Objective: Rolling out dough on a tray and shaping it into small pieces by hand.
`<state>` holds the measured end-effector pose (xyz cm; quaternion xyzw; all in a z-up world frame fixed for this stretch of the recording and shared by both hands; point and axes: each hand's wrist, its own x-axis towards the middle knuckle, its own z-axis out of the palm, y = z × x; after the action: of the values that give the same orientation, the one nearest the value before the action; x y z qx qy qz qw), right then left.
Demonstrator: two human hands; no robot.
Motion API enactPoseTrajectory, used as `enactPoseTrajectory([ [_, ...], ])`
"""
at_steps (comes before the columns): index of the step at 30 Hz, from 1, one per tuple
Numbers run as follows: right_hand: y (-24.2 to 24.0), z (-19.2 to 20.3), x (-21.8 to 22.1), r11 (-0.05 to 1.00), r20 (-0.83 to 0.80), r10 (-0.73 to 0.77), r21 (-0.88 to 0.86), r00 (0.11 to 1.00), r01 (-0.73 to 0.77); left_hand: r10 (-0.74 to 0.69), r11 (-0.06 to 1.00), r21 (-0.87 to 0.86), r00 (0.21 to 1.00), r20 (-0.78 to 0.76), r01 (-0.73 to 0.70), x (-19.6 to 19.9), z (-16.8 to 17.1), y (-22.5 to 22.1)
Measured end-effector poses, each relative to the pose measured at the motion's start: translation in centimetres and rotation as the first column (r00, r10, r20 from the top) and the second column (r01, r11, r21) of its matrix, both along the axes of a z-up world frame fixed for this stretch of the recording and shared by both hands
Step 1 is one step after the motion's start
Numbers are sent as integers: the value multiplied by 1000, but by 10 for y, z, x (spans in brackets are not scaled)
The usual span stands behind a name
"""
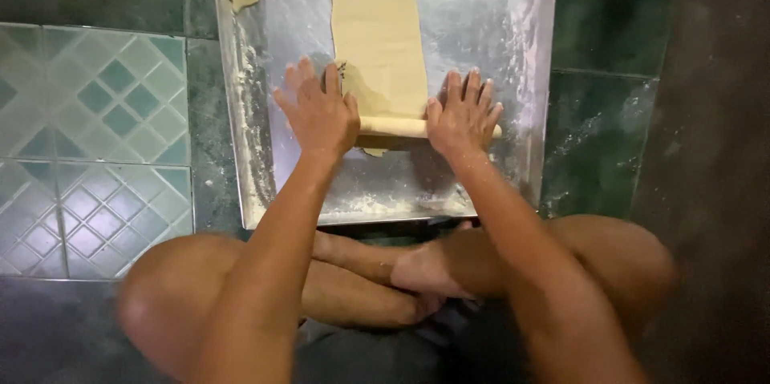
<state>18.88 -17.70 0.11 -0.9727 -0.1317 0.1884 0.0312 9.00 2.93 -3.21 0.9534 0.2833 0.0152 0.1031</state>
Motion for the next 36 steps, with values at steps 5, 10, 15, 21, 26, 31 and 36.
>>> enactPoseTrajectory([
  [5, 2, 2, -2, 1000, 15, -5, -14, 1000, 6, 4, 997, -74, 999, -52, -8, -2, 6, 0],
  [10, -7, 7, -22, 999, 48, 32, -7, 998, -32, -19, 1000, -18, 1000, 24, 20, -27, 5, -12],
  [15, -20, 11, -44, 996, -61, 31, -86, 998, -36, 16, 999, 44, 999, 41, -17, -55, -2, -25],
  [21, -45, -4, -62, 990, -110, 100, -85, 989, -110, -38, 961, -272, 948, -315, -52, -77, 24, -24],
  [26, -47, 20, -73, 981, -227, 103, -138, 969, -136, -45, 963, -267, 943, -328, -47, -95, 37, -28],
  [31, -47, 32, -80, 970, -234, 134, -166, 963, -175, -62, 960, -272, 903, -425, -61, -101, 48, -27],
  [36, -50, -3, -76, 988, -55, 136, -70, 989, -140, 15, 972, -219, 957, -290, -82, -97, 37, -27],
])
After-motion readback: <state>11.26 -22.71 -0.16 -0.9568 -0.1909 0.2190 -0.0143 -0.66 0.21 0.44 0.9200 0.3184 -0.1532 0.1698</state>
